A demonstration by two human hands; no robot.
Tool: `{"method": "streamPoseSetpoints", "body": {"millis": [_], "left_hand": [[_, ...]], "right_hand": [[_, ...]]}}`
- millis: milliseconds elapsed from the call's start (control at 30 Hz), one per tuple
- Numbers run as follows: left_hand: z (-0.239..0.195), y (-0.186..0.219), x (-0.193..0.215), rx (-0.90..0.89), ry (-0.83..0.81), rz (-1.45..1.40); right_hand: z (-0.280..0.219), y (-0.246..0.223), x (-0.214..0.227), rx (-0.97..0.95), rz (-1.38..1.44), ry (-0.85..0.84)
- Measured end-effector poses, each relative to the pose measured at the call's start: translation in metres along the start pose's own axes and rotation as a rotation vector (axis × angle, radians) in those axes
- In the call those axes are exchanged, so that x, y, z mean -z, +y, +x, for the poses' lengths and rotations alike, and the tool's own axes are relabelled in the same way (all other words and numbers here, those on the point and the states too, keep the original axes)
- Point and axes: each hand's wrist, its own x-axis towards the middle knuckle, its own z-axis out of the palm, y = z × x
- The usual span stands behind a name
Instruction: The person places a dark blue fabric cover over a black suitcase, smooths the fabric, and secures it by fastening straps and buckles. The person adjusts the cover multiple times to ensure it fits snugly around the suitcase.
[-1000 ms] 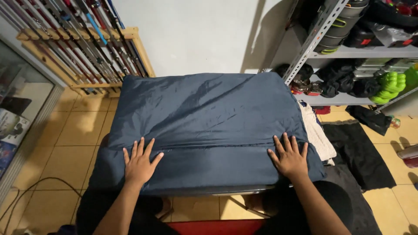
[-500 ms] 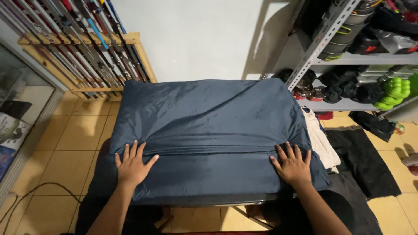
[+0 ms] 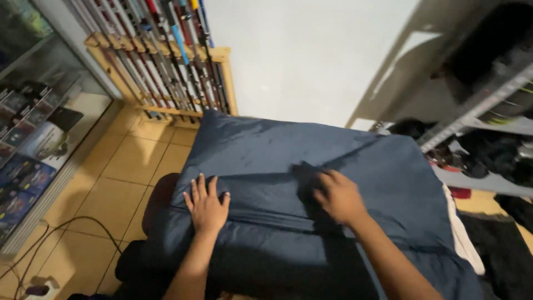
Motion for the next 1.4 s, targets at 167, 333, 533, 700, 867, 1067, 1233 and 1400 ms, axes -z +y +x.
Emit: {"method": "streamPoseSetpoints", "body": {"millis": [167,333,533,700,867,1067,1233,1400], "left_hand": [[-0.006,0.006,-0.021,-0.057,0.184,0.163],[-0.005,0.012,-0.028,-0.050,0.061,0.229],[0.038,-0.020,0.050,0.211,0.159,-0.038],[0.050,-0.080,-0.002,0.494,-0.241,-0.141],[0.054,-0.048,0.072,0.431,-0.268,-0.350],[0.056,-0.039,0.085,0.376,-0.353,-0.426],[0.050,-0.043,0.061,0.408,-0.289,-0.386],[0.047,-0.043,0.052,0.395,-0.195,-0.340]], "right_hand": [[0.124,-0.076,-0.065,0.348,-0.030,-0.020],[0.211,-0.144,-0.101,0.231,0.036,-0.251],[0.307,-0.165,-0.141,0.038,0.151,-0.333],[0.356,-0.158,-0.167,-0.085,0.324,-0.549],[0.337,-0.186,-0.087,-0.143,0.746,-0.646],[0.339,-0.182,-0.089,-0.270,0.904,-0.794],[0.334,-0.203,-0.053,-0.126,0.931,-0.561],[0.350,-0.178,-0.099,-0.103,0.691,-0.314]]}}
